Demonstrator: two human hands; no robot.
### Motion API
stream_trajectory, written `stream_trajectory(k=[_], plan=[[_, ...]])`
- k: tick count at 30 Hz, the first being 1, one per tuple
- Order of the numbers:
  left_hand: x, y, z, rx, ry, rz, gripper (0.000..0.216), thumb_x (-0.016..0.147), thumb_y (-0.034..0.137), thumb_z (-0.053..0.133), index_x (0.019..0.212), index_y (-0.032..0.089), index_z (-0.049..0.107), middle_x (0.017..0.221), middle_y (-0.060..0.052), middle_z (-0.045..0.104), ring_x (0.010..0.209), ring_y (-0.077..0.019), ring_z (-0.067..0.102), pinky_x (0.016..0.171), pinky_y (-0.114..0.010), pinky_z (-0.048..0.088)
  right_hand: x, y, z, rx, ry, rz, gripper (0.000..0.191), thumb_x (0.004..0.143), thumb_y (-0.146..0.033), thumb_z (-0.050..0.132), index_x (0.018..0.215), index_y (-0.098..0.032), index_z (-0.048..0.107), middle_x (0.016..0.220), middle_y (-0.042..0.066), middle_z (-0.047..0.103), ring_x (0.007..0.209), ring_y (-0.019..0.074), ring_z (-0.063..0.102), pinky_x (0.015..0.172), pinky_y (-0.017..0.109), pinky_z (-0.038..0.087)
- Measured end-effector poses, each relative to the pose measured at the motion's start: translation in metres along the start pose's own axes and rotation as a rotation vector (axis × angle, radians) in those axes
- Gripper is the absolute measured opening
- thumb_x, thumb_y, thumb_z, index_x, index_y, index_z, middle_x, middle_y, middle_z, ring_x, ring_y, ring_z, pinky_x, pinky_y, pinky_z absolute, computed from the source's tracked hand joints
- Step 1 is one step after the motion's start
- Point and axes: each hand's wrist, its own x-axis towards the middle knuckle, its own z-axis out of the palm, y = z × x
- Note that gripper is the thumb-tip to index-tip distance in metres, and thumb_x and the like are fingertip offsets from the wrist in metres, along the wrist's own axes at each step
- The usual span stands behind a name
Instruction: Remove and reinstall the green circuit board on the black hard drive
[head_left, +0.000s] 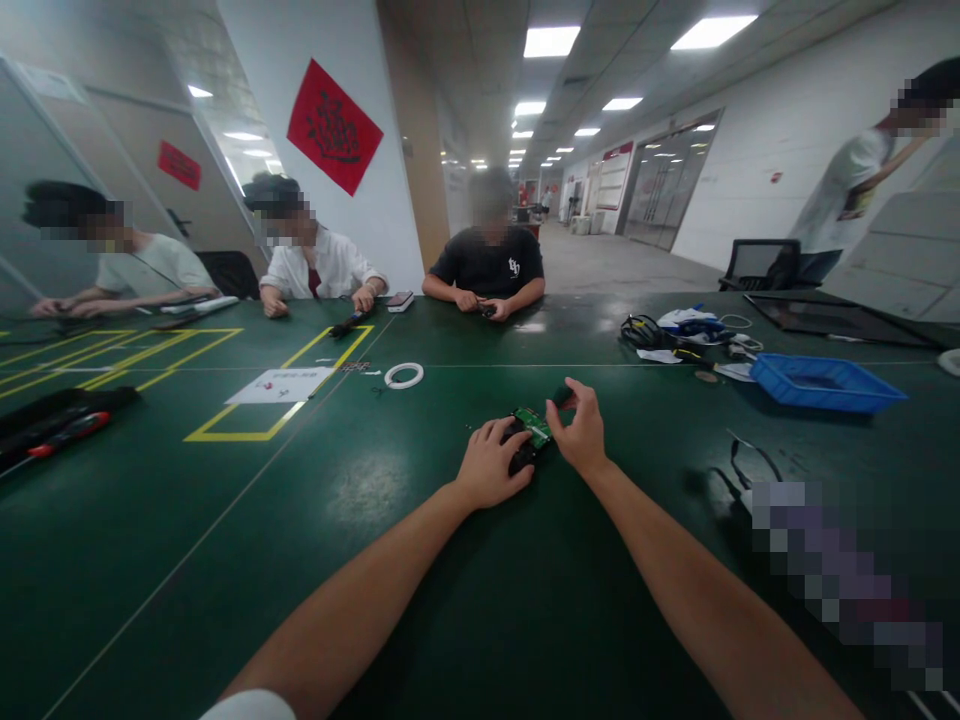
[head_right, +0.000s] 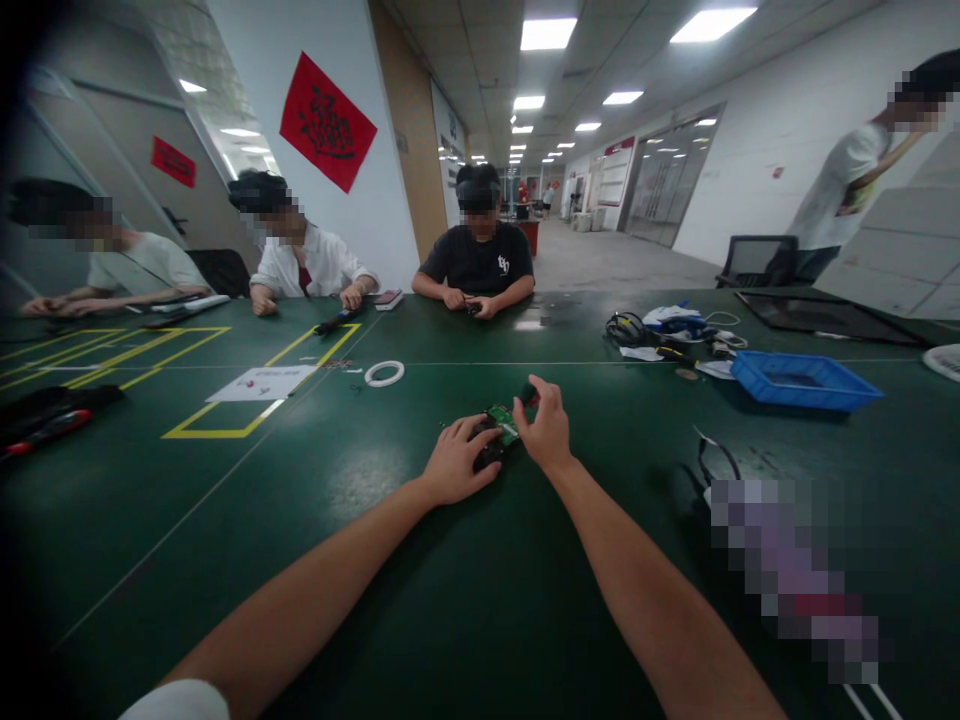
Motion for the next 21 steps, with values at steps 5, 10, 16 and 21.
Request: stream_trajectory(k=[5,10,16,21], plan=[[-0.0001,0.0001,0.0006,-0.009,0.006,-0.016,0.062,0.082,0.051,0.067,0.139,0.031,0.054,0.153,-0.008,0.039,0.138,-0.0352,0.036,0.111,-0.056,0.033,0.0002,0.0013,-0.0013,0.003,0.005,0.004,0.054,0.094,-0.034,0.059,0.143,-0.022,0.039,0.116,0.013,0.057,0.087,0.0228,0.065,0.081,0.045,0.06],[-0.0005,0.0006,0.0,-0.011,0.016,-0.011,0.06,0.083,0.05,0.067,0.138,0.029,0.054,0.151,-0.009,0.041,0.137,-0.0343,0.036,0.111,-0.055,0.034,-0.0022,0.002,0.0028,0.091,0.005,0.027,0.055,0.097,-0.032,0.054,0.146,-0.02,0.034,0.121,0.015,0.06,0.093,0.0232,0.069,0.085,0.043,0.06],[-0.0005,0.0007,0.0002,-0.007,0.009,-0.013,0.061,0.082,0.05,0.067,0.138,0.03,0.054,0.151,-0.009,0.041,0.138,-0.0346,0.036,0.111,-0.055,0.034,-0.0012,0.0016,0.0002,-0.014,0.035,0.017,0.055,0.092,-0.039,0.062,0.14,-0.021,0.041,0.11,0.012,0.058,0.083,0.0227,0.064,0.078,0.046,0.061],[-0.0004,0.0003,0.001,-0.006,0.005,-0.018,0.061,0.083,0.051,0.067,0.138,0.03,0.054,0.151,-0.009,0.041,0.138,-0.0349,0.036,0.111,-0.056,0.033,-0.0004,0.0035,0.0033,0.065,0.02,-0.021,0.059,0.097,-0.032,0.054,0.15,-0.019,0.03,0.135,0.02,0.049,0.106,0.0268,0.064,0.09,0.049,0.059]])
